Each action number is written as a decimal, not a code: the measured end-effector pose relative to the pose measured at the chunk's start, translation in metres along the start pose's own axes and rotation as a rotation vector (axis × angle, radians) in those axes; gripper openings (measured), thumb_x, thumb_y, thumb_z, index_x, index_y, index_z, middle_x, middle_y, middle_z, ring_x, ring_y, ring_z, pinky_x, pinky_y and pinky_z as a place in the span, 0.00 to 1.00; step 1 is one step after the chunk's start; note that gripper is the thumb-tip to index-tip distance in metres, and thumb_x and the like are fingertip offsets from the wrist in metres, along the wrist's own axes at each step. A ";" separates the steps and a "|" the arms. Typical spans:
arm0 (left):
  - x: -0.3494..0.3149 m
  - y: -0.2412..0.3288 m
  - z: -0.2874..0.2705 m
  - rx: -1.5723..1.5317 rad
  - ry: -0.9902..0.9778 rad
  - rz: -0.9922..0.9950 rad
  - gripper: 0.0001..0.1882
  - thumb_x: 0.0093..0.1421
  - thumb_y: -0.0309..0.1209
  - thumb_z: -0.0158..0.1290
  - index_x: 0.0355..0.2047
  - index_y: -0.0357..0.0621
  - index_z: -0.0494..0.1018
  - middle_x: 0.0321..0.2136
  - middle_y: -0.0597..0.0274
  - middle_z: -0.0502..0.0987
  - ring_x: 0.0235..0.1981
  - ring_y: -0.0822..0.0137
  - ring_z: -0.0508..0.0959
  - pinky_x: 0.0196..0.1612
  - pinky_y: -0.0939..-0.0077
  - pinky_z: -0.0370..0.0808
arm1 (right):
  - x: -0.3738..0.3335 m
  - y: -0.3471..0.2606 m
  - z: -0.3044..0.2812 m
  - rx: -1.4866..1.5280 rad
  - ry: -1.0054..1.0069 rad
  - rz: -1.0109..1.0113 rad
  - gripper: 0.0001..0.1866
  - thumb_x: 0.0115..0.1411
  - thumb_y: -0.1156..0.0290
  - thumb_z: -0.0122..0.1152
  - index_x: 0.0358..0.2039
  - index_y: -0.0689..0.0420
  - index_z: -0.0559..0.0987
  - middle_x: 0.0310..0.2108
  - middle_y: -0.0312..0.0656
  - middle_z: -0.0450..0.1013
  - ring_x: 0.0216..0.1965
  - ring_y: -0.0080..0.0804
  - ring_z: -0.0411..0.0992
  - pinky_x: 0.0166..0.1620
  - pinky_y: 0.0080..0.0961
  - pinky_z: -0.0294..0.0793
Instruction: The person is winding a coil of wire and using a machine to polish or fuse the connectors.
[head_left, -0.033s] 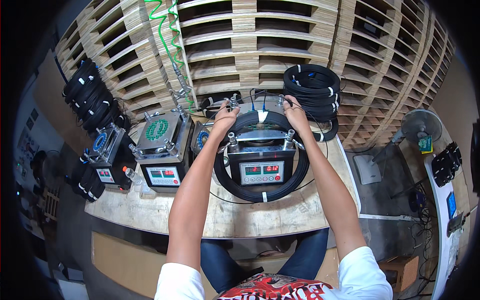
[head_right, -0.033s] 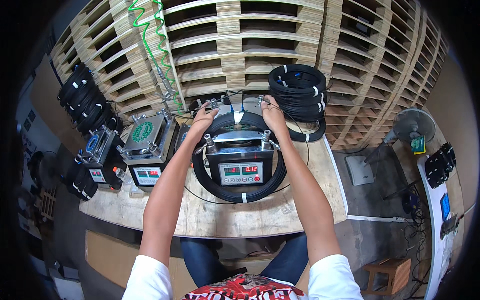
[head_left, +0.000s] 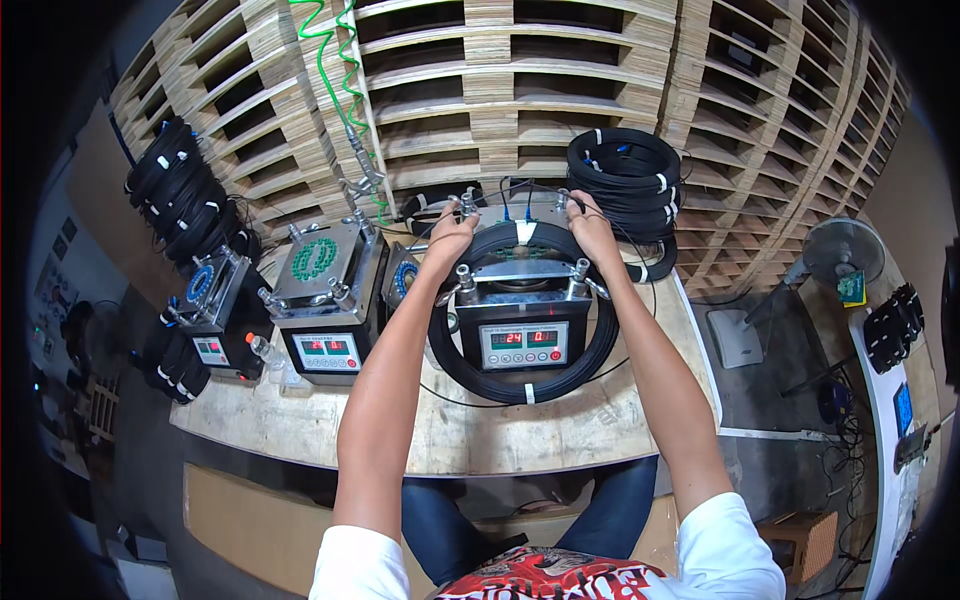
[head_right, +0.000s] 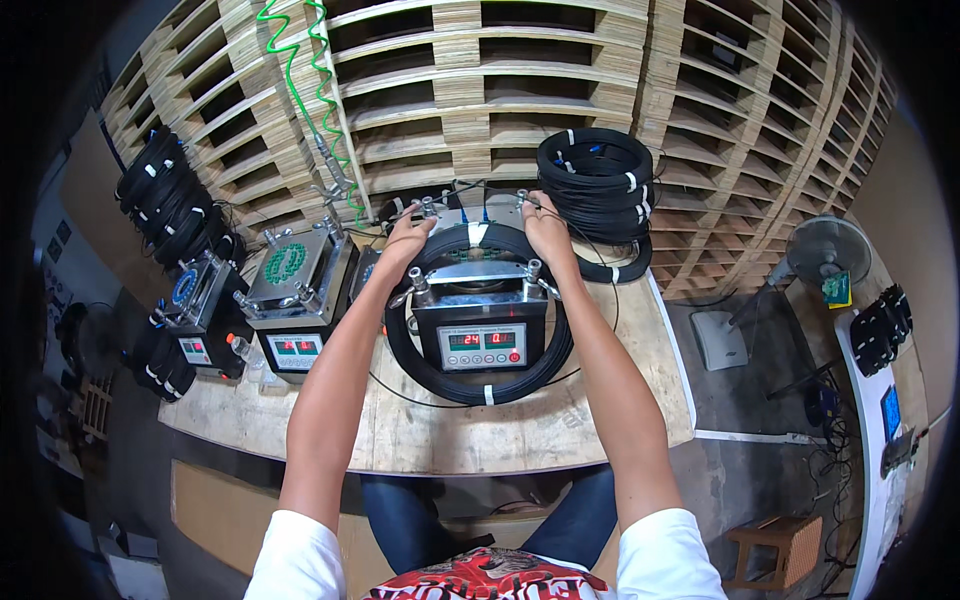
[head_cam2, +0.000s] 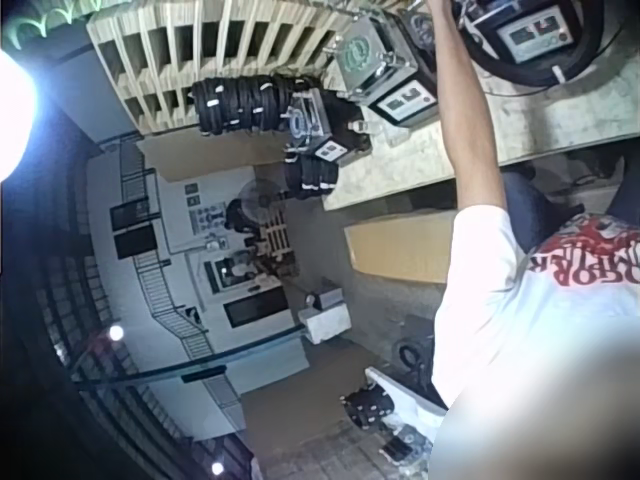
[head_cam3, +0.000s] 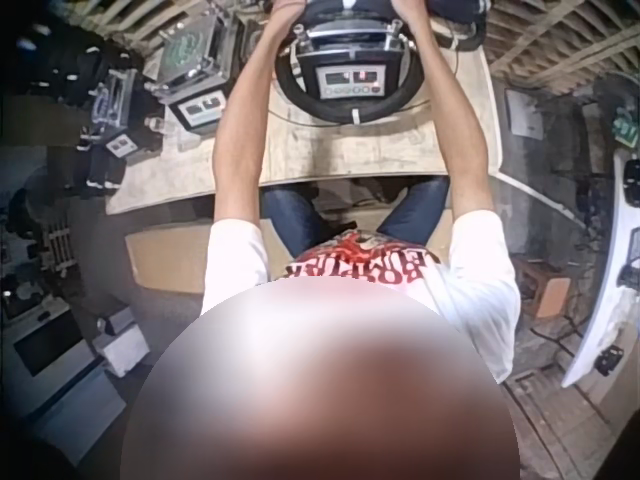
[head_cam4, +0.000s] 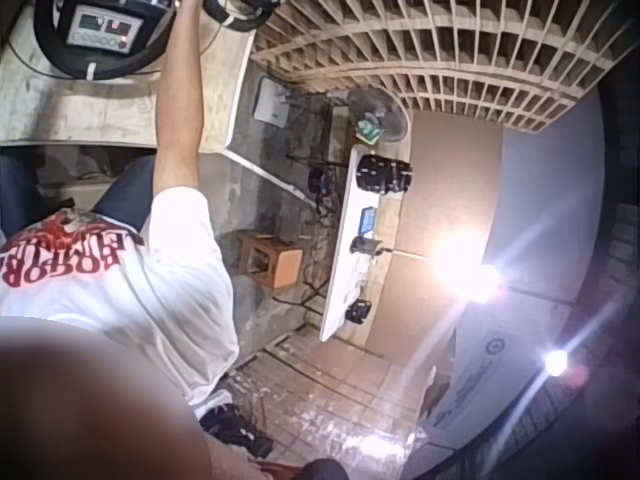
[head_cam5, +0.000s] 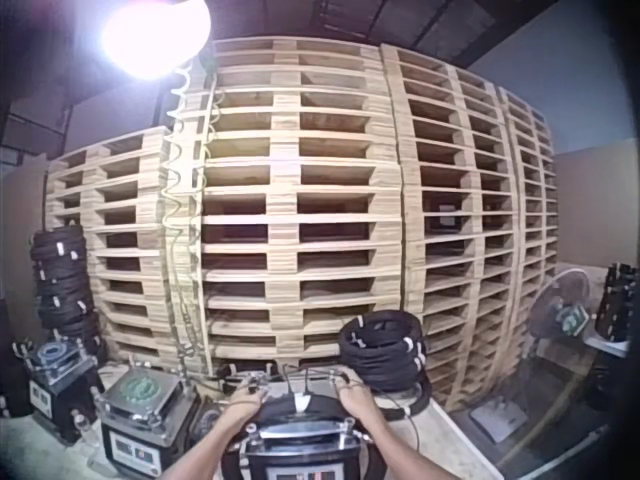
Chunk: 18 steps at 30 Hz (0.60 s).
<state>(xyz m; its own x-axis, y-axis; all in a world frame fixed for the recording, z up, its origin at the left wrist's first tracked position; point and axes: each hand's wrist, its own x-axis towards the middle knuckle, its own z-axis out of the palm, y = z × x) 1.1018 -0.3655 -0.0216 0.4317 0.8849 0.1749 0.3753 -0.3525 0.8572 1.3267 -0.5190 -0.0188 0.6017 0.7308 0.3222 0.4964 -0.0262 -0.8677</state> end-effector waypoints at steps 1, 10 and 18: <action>0.001 -0.001 0.001 0.008 -0.002 0.010 0.41 0.59 0.52 0.55 0.66 0.41 0.61 0.58 0.32 0.71 0.61 0.42 0.70 0.63 0.62 0.66 | -0.002 -0.002 0.000 -0.089 0.043 0.008 0.20 0.71 0.63 0.46 0.59 0.55 0.73 0.32 0.42 0.76 0.29 0.28 0.73 0.40 0.28 0.74; 0.002 0.009 0.006 0.056 0.011 -0.069 0.39 0.61 0.56 0.52 0.65 0.45 0.64 0.58 0.34 0.71 0.61 0.42 0.70 0.63 0.59 0.66 | 0.007 0.014 -0.006 -0.003 0.020 -0.072 0.16 0.70 0.69 0.44 0.55 0.55 0.74 0.49 0.53 0.76 0.51 0.50 0.75 0.53 0.37 0.72; 0.000 0.002 -0.003 -0.003 0.016 -0.037 0.38 0.59 0.50 0.57 0.64 0.44 0.64 0.56 0.35 0.73 0.60 0.42 0.72 0.62 0.62 0.67 | -0.010 -0.017 -0.003 0.012 0.005 0.083 0.16 0.69 0.65 0.49 0.54 0.54 0.75 0.43 0.55 0.79 0.47 0.51 0.77 0.50 0.38 0.74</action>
<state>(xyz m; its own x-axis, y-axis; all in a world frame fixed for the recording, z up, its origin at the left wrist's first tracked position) 1.1002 -0.3658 -0.0187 0.4048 0.9019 0.1508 0.3879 -0.3187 0.8648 1.3141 -0.5275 -0.0067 0.6435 0.7233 0.2505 0.4368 -0.0781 -0.8962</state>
